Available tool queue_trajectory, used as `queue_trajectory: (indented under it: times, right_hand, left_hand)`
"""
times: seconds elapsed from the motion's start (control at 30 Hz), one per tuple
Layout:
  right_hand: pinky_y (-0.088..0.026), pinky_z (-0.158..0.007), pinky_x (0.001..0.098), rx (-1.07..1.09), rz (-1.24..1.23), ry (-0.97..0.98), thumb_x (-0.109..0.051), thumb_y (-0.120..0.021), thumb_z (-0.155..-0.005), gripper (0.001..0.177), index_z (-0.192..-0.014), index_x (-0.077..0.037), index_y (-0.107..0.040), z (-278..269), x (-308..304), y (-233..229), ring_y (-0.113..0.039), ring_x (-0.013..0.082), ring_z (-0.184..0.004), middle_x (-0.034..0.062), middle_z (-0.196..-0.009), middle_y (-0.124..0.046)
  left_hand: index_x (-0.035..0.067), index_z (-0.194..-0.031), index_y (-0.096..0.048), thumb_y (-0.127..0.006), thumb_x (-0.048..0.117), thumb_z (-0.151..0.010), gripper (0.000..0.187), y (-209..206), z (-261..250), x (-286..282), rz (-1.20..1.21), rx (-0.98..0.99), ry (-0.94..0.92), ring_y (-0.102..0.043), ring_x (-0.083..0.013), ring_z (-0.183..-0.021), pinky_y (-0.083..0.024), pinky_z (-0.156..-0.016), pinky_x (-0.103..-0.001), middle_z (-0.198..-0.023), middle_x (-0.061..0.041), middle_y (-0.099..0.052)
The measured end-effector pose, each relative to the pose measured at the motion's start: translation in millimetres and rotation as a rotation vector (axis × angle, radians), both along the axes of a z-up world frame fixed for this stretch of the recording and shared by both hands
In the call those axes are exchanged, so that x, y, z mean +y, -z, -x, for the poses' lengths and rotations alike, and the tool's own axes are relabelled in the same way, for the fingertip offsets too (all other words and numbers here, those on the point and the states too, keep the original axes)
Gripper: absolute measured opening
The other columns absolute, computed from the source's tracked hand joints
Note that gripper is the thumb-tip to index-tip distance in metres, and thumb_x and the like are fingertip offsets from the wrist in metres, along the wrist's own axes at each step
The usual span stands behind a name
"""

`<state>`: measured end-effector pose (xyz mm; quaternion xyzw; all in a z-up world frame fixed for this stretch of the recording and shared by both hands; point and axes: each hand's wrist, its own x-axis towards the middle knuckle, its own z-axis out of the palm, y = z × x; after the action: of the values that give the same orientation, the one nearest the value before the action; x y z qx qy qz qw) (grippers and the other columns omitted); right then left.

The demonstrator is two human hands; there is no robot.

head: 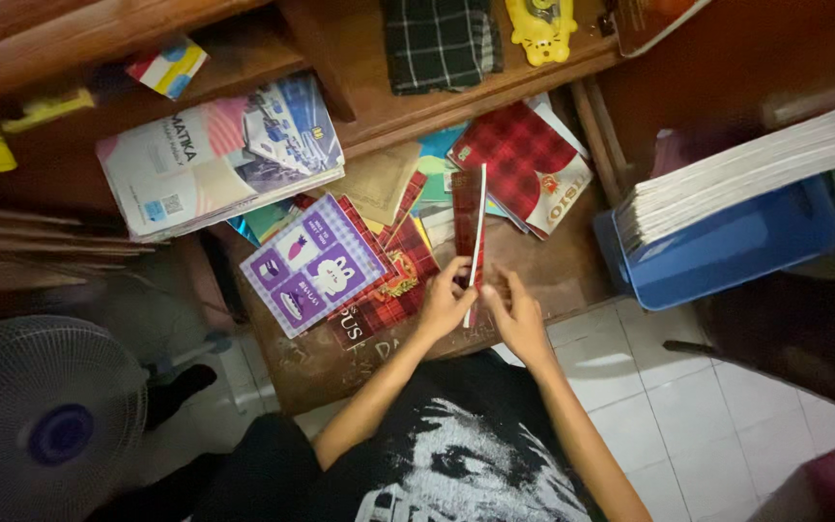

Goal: The person picks up several notebooks and papers from a wooden desk, opens a white paper folder to check its contents, flips through several pages, and places the items into a blue plastic bin.

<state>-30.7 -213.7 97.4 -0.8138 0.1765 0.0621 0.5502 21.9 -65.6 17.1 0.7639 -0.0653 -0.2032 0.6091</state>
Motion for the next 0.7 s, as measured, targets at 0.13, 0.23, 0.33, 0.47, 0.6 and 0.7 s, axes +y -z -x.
queue_trajectory:
  times: [0.13, 0.23, 0.33, 0.47, 0.6, 0.7]
  right_hand:
    - [-0.055, -0.091, 0.0397, -0.166, 0.025, 0.104, -0.036, -0.050, -0.109, 0.049, -0.144, -0.002, -0.052, -25, 11, 34, -0.071, 0.0277, -0.106, 0.0212, -0.118, -0.071]
    - [-0.055, -0.093, 0.0398, -0.235, 0.044, 0.100, -0.036, -0.052, -0.107, 0.049, -0.142, -0.002, -0.053, -42, 21, 58, -0.071, 0.0273, -0.109, 0.0226, -0.123, -0.071]
    - [-0.058, -0.086, 0.0384, -0.213, -0.075, 0.104, -0.037, -0.057, -0.101, 0.052, -0.141, -0.003, -0.054, -53, 27, 70, -0.073, 0.0276, -0.098, 0.0217, -0.113, -0.073]
    - [-0.055, -0.092, 0.0353, -0.190, -0.183, 0.081, -0.038, -0.054, -0.107, 0.051, -0.144, -0.004, -0.049, -57, 33, 85, -0.072, 0.0230, -0.104, 0.0180, -0.124, -0.069]
    - [-0.056, -0.081, 0.0366, -0.066, -0.172, 0.067, -0.038, -0.056, -0.103, 0.053, -0.144, -0.005, -0.054, -51, 35, 87, -0.070, 0.0232, -0.090, 0.0169, -0.104, -0.074]
    - [-0.058, -0.084, 0.0362, -0.081, -0.134, -0.021, -0.038, -0.061, -0.100, 0.054, -0.140, -0.003, -0.057, -56, 39, 78, -0.073, 0.0213, -0.094, 0.0147, -0.111, -0.074]
  left_hand:
    - [0.009, -0.134, -0.054, -0.067, 0.002, -0.085, 0.051, 9, 11, -3, 0.014, 0.096, -0.013, -0.075, -0.0152, -0.072, -0.062, -0.062, -0.028, -0.121, -0.011, -0.068]
    - [0.004, -0.135, -0.054, -0.067, -0.005, -0.087, 0.050, 16, 15, 12, 0.086, 0.018, -0.041, -0.072, -0.0155, -0.073, -0.057, -0.065, -0.027, -0.116, -0.014, -0.070]
    - [0.001, -0.136, -0.053, -0.063, -0.010, -0.087, 0.052, 29, 18, 20, 0.205, 0.042, -0.094, -0.069, -0.0128, -0.080, -0.056, -0.069, -0.026, -0.114, -0.014, -0.070]
    - [0.000, -0.136, -0.049, -0.057, -0.011, -0.087, 0.051, 46, 16, 43, 0.250, 0.037, -0.131, -0.065, -0.0149, -0.104, -0.056, -0.082, -0.026, -0.123, -0.012, -0.065]
    - [-0.002, -0.133, -0.049, -0.053, -0.011, -0.089, 0.044, 48, 19, 61, 0.349, 0.171, -0.296, -0.064, -0.0192, -0.111, -0.056, -0.091, -0.028, -0.124, -0.013, -0.063]
    - [-0.004, -0.135, -0.050, -0.048, -0.012, -0.092, 0.043, 43, 21, 67, 0.372, 0.078, -0.285, -0.062, -0.0196, -0.115, -0.052, -0.097, -0.027, -0.126, -0.015, -0.063]
